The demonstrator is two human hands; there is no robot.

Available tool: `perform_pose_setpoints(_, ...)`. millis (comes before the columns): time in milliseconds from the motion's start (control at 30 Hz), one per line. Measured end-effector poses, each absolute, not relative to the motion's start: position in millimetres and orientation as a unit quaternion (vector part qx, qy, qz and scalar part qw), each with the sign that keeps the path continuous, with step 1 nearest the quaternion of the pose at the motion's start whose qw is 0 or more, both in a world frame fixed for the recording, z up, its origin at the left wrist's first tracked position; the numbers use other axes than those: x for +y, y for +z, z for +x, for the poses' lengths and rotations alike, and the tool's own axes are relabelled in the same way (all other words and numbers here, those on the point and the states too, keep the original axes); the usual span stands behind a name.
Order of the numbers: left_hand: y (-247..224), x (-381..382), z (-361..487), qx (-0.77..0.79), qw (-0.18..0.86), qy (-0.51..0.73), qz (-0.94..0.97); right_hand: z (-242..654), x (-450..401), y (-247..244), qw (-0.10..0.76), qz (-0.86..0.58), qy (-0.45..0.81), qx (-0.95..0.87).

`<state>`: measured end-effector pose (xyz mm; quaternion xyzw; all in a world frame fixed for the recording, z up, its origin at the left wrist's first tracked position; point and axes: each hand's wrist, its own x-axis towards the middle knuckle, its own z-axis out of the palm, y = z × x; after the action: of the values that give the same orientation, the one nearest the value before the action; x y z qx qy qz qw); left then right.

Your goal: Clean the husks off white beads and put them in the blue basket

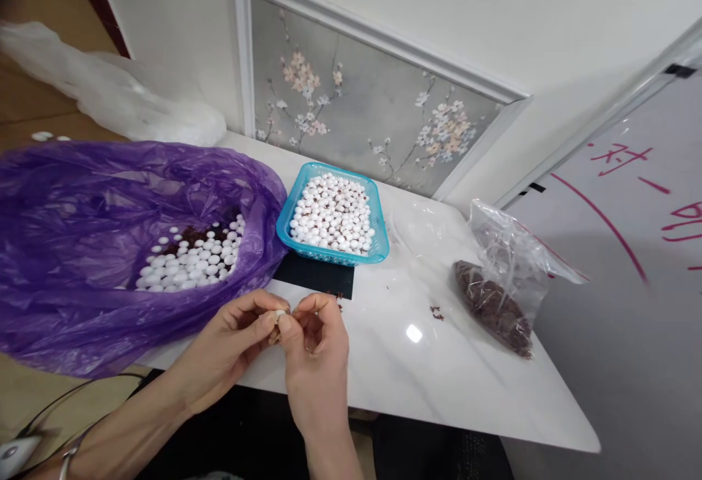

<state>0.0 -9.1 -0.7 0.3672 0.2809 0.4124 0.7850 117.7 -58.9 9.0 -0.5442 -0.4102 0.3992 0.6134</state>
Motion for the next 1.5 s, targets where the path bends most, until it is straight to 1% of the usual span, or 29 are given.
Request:
perform_pose_setpoints(100,3,-9,1,0.269,0.806,0.399,0.344,126,-60,9,0.629,-0.503,0.441,-0.397)
perform_pose_setpoints(200,5,-7,2,0.279,0.816,0.39,0.321,144,-64,7,0.634,-0.548,0.379,-0.391)
perform_pose_setpoints(300,6,-6,2,0.287,0.816,0.384,0.322,164,-70,4,0.611,-0.626,0.289,-0.387)
perform_pose_setpoints(367,5,-6,2,0.293,0.811,0.386,0.327,174,-72,1,0.59,-0.661,0.259,-0.384)
perform_pose_setpoints(500,3,-9,0,0.317,0.786,0.394,0.354,180,-74,-8,0.543,-0.697,0.247,-0.397)
perform_pose_setpoints(633,9,-8,5,0.315,0.752,0.421,0.398,179,-73,-18,0.532,-0.706,0.238,-0.403)
perform_pose_setpoints(700,19,-1,15,0.318,0.704,0.447,0.451,179,-73,-21,0.531,-0.706,0.234,-0.405)
perform_pose_setpoints(800,37,22,39,0.34,0.593,0.48,0.549,180,-75,-23,0.525,-0.709,0.224,-0.415)
perform_pose_setpoints(967,54,63,58,0.362,0.492,0.485,0.625,174,-78,-23,0.522,-0.717,0.196,-0.418)
perform_pose_setpoints(1100,61,71,19,0.395,0.395,0.441,0.702,166,-79,-21,0.541,-0.71,0.189,-0.409)
perform_pose_setpoints(1267,63,75,-49,0.482,0.256,0.356,0.759,170,-77,-25,0.524,-0.706,0.177,-0.442)
perform_pose_setpoints(1367,54,78,-64,0.502,0.21,0.299,0.784,177,-75,-27,0.507,-0.715,0.161,-0.453)
perform_pose_setpoints(1500,42,79,-62,0.497,0.185,0.264,0.806,181,-72,-24,0.484,-0.724,0.133,-0.473)
